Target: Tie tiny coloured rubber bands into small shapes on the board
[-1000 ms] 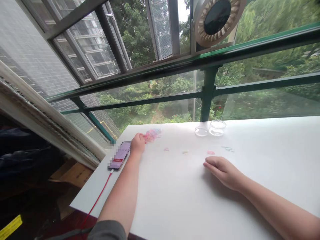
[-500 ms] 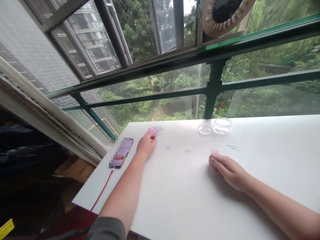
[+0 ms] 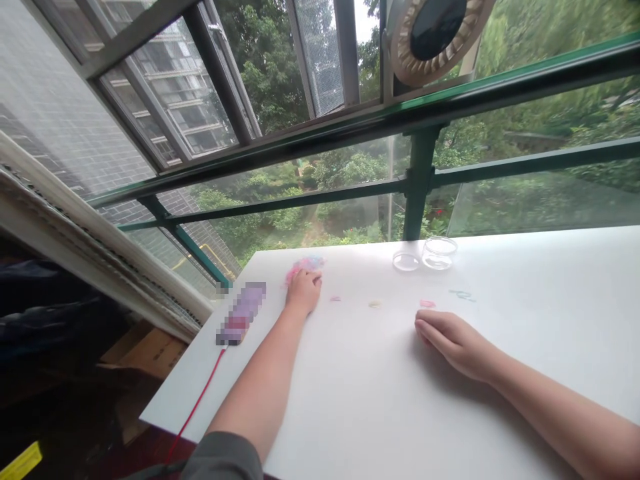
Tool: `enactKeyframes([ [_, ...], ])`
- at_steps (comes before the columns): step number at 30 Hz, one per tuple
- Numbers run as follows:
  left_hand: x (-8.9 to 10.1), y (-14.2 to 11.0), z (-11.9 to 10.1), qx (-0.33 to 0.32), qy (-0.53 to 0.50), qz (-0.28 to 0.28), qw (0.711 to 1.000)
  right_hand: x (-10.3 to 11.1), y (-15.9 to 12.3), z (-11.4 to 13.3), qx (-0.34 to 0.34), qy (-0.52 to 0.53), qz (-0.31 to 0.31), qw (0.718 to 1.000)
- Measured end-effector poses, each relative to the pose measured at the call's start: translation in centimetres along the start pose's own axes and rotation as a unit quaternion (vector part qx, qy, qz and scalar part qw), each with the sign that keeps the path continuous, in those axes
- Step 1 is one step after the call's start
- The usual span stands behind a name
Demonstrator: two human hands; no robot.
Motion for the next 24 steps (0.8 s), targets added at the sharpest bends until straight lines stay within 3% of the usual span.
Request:
enactKeyframes([
  [9, 1.2, -0.2, 0.1, 0.0, -0.02, -0.043, 0.999, 0.0, -0.1, 0.0, -0.004, -0.005, -0.004, 1.0],
  [19, 3.9, -1.1, 0.2, 0.016, -0.073, -0.116, 0.99, 0.1, -0.1, -0.2, 0.009, -0.013, -0.008, 1.0],
  [24, 4.4, -1.8, -1.1, -0.026, -0.153, -0.122, 0.98, 0.2, 0.0, 0.2, -0.012, -0.03, -0.009, 0.999],
])
Point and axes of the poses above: each hand's wrist, its own y-axis towards the middle knuckle, its own x-axis out of the back of the hand, z = x × y, the point moved 8 cm from there along y, towards the middle knuckle, and after that the axes turned 4 degrees about y, right-handed, at the moved point
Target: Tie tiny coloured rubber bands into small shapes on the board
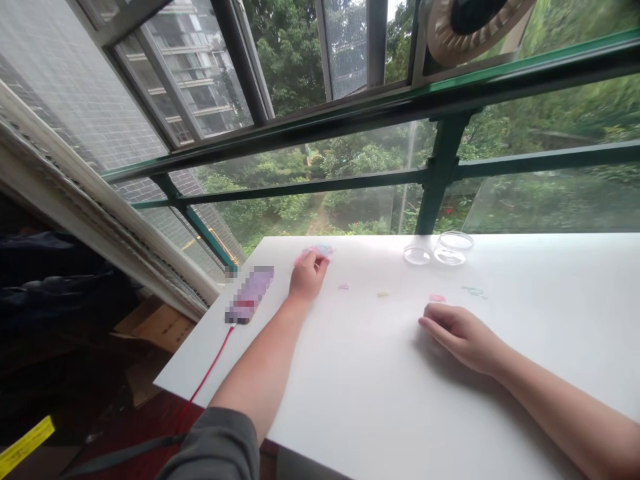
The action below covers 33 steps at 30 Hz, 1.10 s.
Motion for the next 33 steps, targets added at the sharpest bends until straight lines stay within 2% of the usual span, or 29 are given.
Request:
enactKeyframes([
  [6, -0.3, -0.3, -1.0, -0.039, -0.041, 0.0, 0.998, 0.0, 0.0, 0.5, -0.002, -0.004, 0.005, 1.0],
  [14, -1.0, -0.2, -0.5, -0.044, -0.079, 0.011, 0.996, -0.3, 0.0, 0.4, -0.012, -0.006, 0.019, 1.0],
  [19, -0.7, -0.3, -1.4, -0.049, -0.064, 0.019, 0.997, -0.4, 0.1, 0.5, -0.011, -0.01, 0.021, 1.0],
  [23, 0.1, -1.0, -3.9, -0.102, -0.026, -0.002, 0.994, -0.4, 0.2, 0.6, -0.008, -0.013, 0.02, 1.0],
  [26, -0.1, -2.1, -6.7, -0.16, -0.031, 0.012, 0.986, -0.4, 0.2, 0.7, -0.011, -0.018, 0.014, 1.0],
  [30, -1.6, -4.5, -11.4, -0.227, -0.085, 0.082, 0.967, -0.2, 0.2, 0.8, -0.001, 0.016, 0.005, 1.0],
  [33, -3.4, -6.1, -14.1, -0.214, -0.16, 0.147, 0.952, 0.1, 0.2, 0.9, 0.016, 0.075, -0.011, 0.997],
])
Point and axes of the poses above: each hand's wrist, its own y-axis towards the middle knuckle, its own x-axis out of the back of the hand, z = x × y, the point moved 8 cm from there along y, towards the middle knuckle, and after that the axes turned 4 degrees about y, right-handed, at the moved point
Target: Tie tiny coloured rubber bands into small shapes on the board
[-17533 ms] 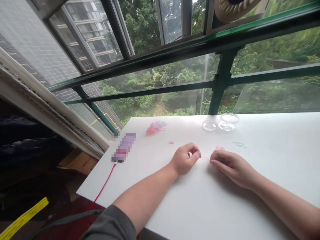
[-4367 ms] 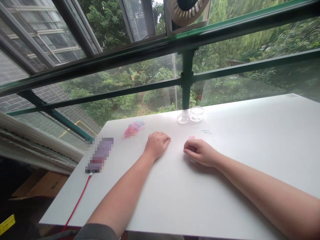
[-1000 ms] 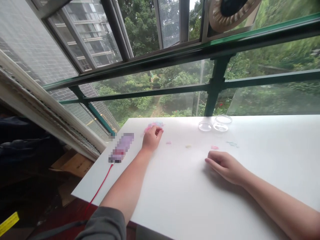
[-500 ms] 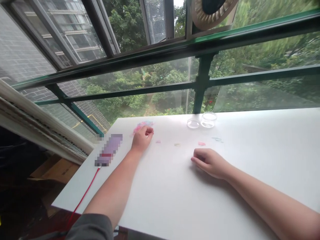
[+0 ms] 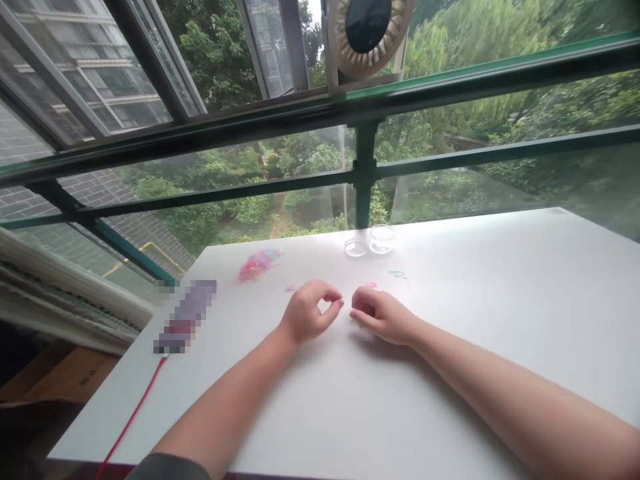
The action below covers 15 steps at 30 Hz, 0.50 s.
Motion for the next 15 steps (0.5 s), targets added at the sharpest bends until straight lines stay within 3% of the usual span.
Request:
enactKeyframes([
  [6, -3.7, 0.1, 0.0, 0.132, -0.191, 0.018, 0.973, 0.6, 0.0, 0.0, 0.026, 0.09, -0.047, 0.995],
  [15, -3.4, -0.5, 0.5, 0.106, -0.153, 0.056, 0.981, 0.6, -0.1, -0.3, 0.012, 0.088, -0.042, 0.995],
])
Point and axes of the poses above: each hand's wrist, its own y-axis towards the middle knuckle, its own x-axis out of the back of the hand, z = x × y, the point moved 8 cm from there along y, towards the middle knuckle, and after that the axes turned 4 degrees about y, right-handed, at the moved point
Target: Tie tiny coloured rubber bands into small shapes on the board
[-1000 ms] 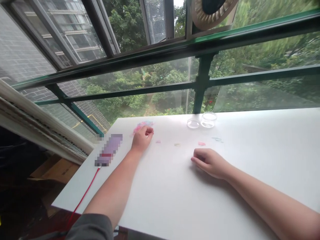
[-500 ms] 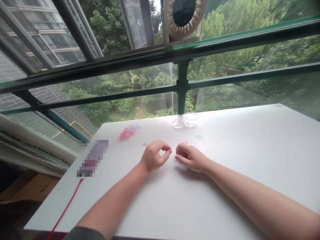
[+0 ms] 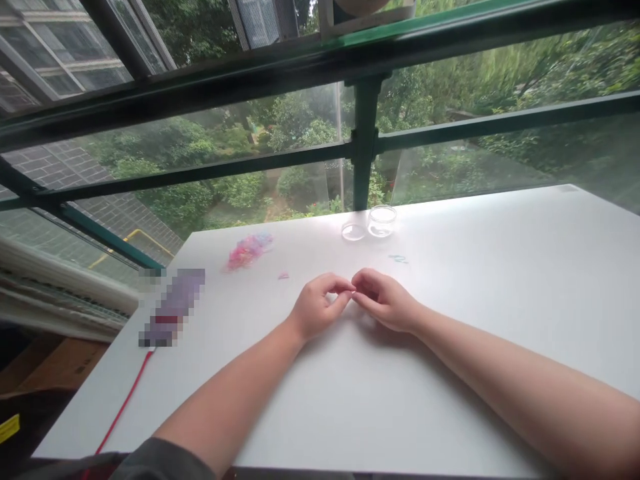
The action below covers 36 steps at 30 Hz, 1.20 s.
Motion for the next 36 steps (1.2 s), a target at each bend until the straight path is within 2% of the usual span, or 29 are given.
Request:
enactKeyframes([
  [8, -0.1, -0.2, 0.1, 0.01, -0.011, 0.022, 1.0, -0.2, -0.1, 0.1, -0.017, -0.02, 0.034, 0.999],
  [20, -0.1, -0.6, 1.4, 0.035, -0.044, 0.043, 0.997, 0.0, -0.1, 0.4, 0.004, -0.01, 0.018, 1.0],
  [24, 0.1, -0.5, 1.6, 0.032, -0.07, 0.037, 0.996, -0.1, -0.1, 0.7, 0.007, -0.002, 0.018, 1.0],
  [36, -0.1, -0.6, 1.3, 0.013, -0.064, 0.05, 0.997, -0.3, -0.1, 0.4, 0.005, -0.011, 0.035, 0.999],
])
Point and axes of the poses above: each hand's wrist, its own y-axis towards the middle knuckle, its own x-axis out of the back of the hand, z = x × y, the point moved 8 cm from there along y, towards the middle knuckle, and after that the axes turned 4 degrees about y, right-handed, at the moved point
